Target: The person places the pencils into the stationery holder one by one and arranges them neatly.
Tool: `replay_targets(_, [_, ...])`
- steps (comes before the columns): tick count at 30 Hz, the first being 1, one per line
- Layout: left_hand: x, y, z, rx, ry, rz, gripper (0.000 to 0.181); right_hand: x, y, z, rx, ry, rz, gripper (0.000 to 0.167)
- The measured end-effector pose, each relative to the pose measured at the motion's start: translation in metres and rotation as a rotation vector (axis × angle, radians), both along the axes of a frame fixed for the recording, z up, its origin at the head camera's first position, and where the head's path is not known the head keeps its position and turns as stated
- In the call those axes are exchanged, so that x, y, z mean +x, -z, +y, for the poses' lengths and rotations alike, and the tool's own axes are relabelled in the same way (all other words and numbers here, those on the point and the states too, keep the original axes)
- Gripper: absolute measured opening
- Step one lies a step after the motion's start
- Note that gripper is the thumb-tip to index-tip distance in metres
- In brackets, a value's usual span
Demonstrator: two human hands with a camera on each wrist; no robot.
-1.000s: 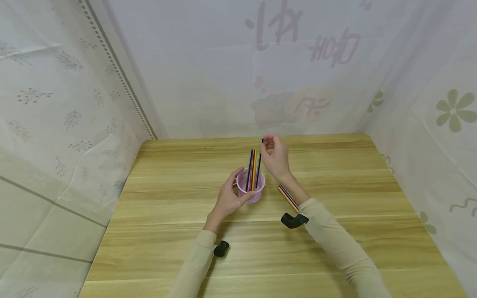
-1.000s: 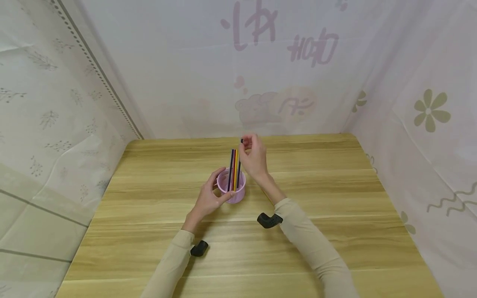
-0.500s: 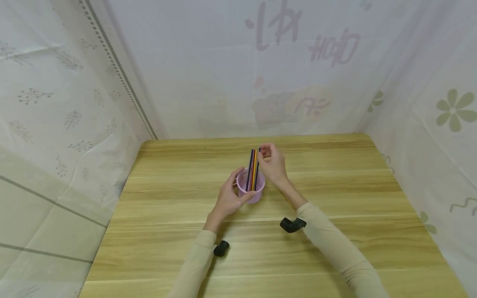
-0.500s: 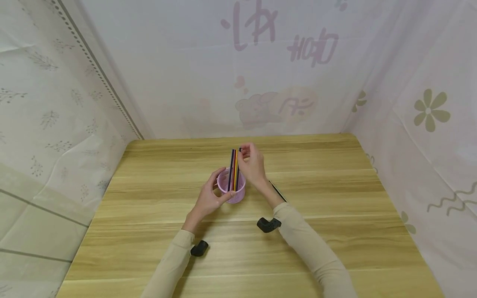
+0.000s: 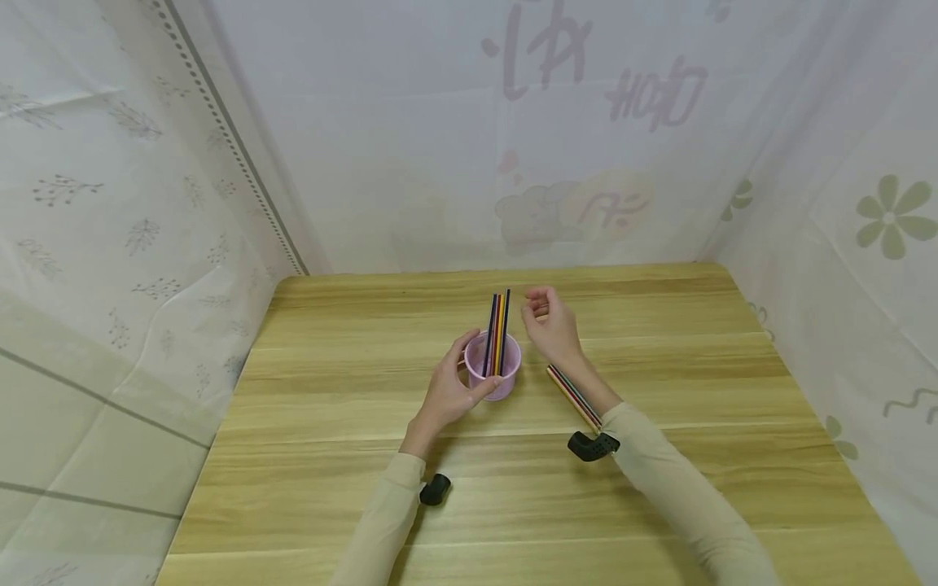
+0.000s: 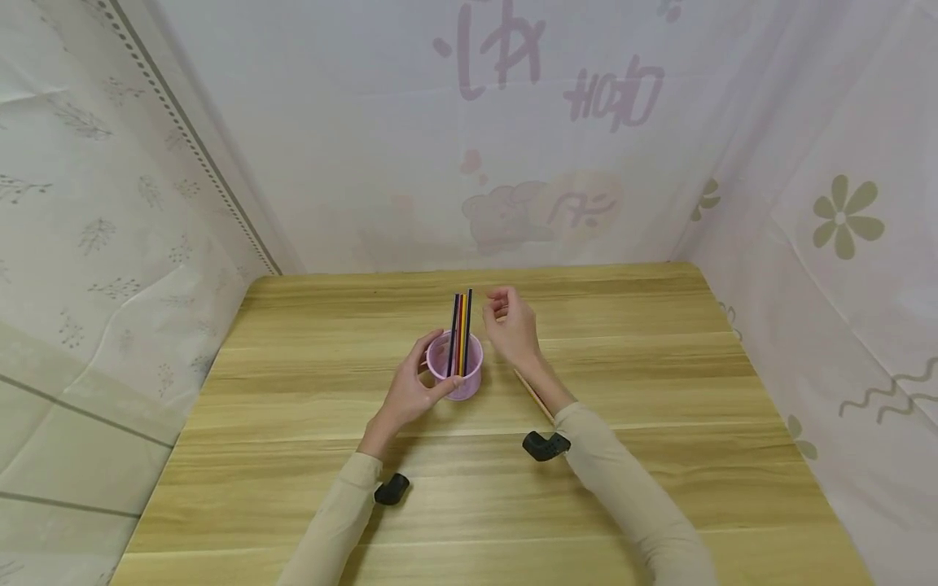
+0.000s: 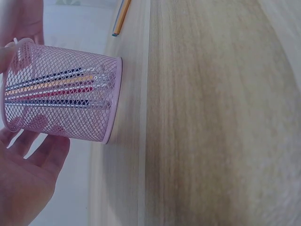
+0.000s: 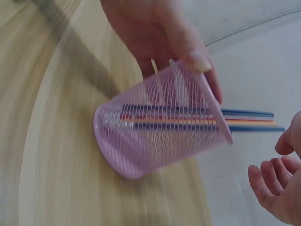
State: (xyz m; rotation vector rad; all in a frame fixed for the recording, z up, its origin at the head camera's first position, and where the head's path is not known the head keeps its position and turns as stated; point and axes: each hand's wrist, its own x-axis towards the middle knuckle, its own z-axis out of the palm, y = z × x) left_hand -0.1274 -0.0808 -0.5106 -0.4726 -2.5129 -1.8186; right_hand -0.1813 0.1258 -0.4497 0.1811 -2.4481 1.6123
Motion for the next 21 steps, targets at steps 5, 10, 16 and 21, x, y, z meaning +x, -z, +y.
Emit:
replay_targets(5, [0.001, -0.001, 0.001, 0.019, 0.000, -0.003, 0.088, 0.002, 0.006, 0.016, 0.028, 0.007, -0.023, 0.027])
replay_targets(10, [0.003, -0.008, 0.003, 0.011, 0.012, 0.008, 0.086, 0.005, 0.018, 0.033, 0.101, 0.010, -0.035, 0.026])
replay_targets(16, [0.003, -0.005, 0.003, 0.014, 0.003, 0.029, 0.086, 0.010, 0.030, 0.049, 0.155, 0.007, -0.071, 0.028])
replay_targets(21, [0.000, 0.002, 0.001, 0.003, -0.006, 0.028, 0.085, 0.015, 0.040, 0.060, 0.194, -0.006, -0.116, 0.031])
